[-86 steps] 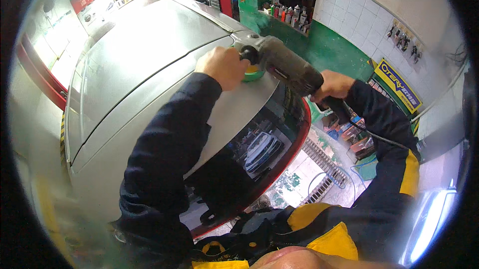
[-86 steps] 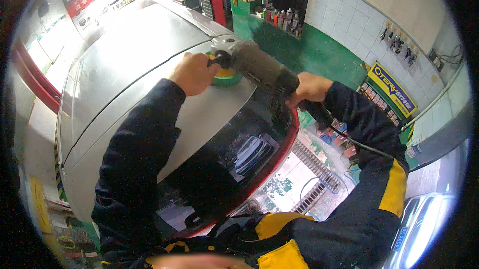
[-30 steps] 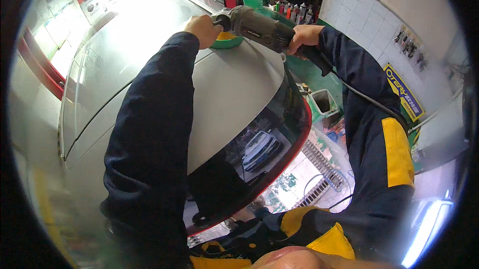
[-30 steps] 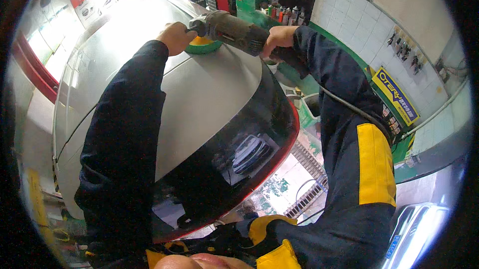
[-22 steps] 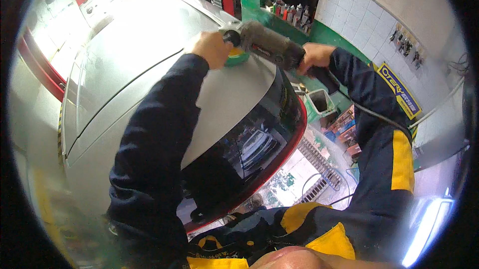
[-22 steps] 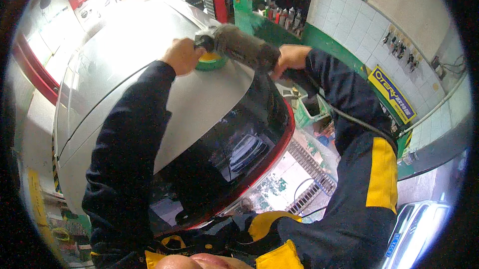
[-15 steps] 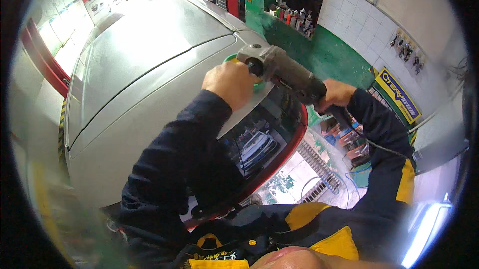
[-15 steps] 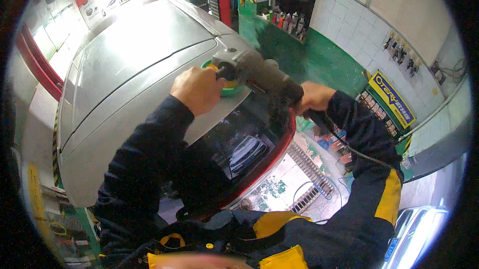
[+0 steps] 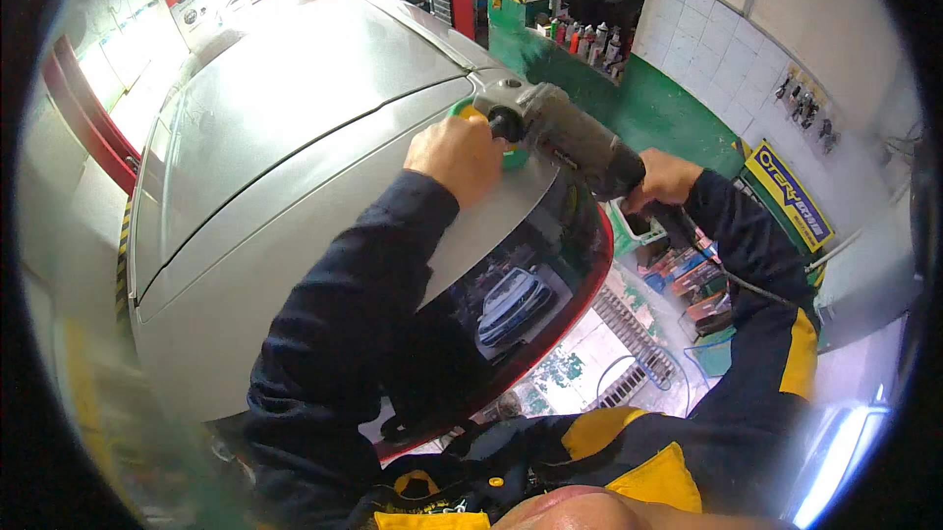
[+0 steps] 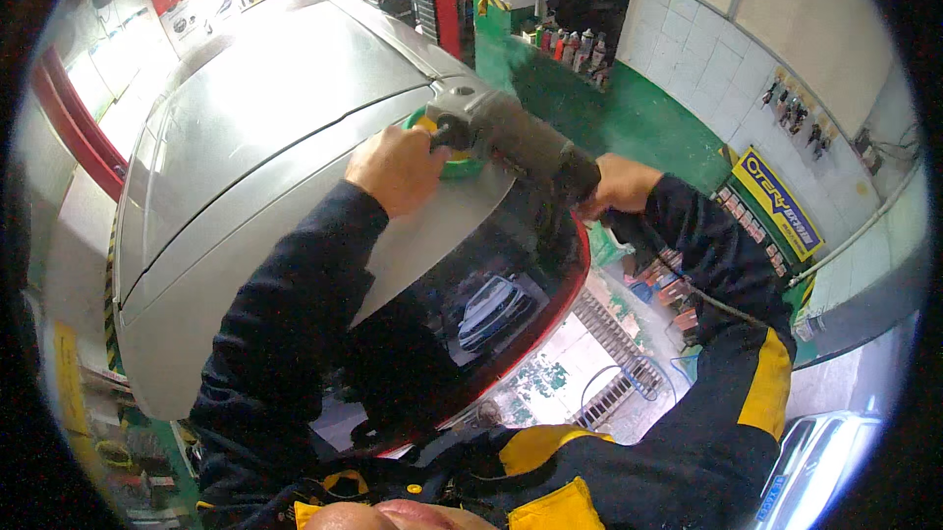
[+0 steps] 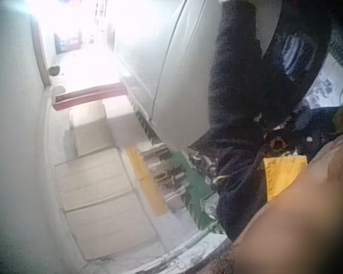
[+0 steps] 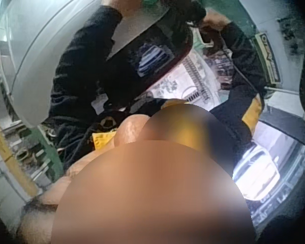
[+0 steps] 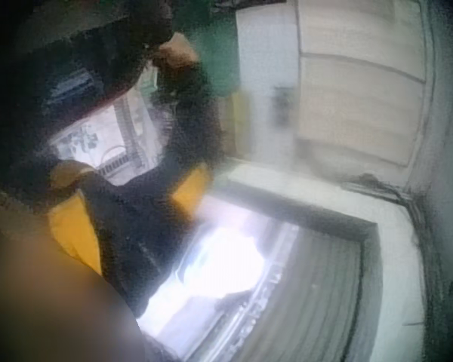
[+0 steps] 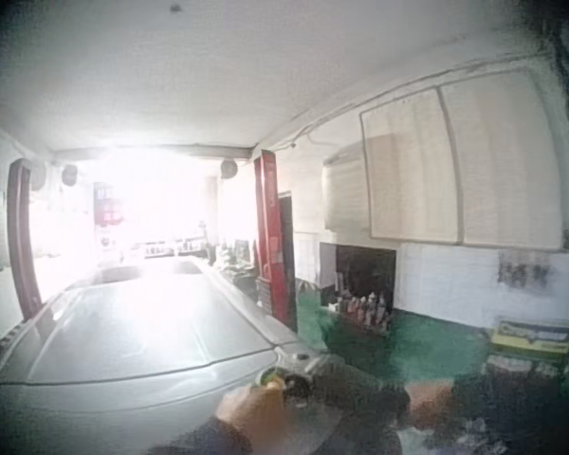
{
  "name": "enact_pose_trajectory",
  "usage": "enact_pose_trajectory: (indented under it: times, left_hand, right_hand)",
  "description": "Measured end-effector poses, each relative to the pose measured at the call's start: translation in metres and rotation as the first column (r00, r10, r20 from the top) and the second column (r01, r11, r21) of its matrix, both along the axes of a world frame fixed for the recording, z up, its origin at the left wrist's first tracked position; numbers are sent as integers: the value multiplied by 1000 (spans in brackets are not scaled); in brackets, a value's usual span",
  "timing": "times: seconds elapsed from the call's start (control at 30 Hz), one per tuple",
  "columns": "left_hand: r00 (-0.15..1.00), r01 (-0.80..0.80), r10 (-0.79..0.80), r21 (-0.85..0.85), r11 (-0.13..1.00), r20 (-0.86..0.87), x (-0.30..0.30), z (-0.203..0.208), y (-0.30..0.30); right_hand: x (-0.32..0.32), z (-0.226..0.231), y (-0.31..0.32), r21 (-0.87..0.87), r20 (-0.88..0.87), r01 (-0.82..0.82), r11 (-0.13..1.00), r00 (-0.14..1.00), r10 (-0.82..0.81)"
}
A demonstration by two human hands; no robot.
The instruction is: The person uses a handheld electric polisher with a green and yellow pad to polish the rear trunk lid of a white car. They move the tool in overlapping circular and linear motions across the surface, covering the area from the center toward the edges and back.
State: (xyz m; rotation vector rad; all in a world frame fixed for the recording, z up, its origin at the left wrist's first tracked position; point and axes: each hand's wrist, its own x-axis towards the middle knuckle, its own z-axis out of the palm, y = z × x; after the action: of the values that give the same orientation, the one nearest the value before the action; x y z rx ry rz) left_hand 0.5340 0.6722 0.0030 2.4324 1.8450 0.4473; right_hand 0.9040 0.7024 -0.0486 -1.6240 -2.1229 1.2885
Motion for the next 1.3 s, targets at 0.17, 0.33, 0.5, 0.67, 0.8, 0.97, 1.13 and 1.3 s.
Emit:
enact_pose_trajectory:
  times: [0.17,0.33,0.5,0.67,0.8,0.97,1.13,1.3]
  left_hand:
    - [985,143,-124,163,976,-119,-30,-14,100]
    - [996,41,-33,97,994,-80,-72,-4,149]
    - [970,158,-131,122,980,-203,-111,-10,127]
    - [868,182,-98,127,975,-487,-139,9,75]
    - [959,-266,265,-5,964,96,-183,27,4]
    - [930,-365,363,14,931,61,-279,23,-79]
    - [880,-473,465,101,875,96,-373,9,-167]
    - [810,-584,571,104,805,130,-465,-3,-242]
  right_hand:
    - [-27,34,76,18,20,-50,999,999,50]
    - [-76,54,115,11,85,-11,1000,996,10]
    - [-107,58,118,28,167,-70,997,984,65]
    - [-148,83,88,139,210,-123,983,973,93]
    - [-211,106,56,69,93,-164,984,983,157]
    - [-320,109,4,105,112,-216,971,973,204]
    - [-434,117,-48,160,202,-389,907,912,356]
    - [-545,122,-95,139,171,-517,845,853,494]
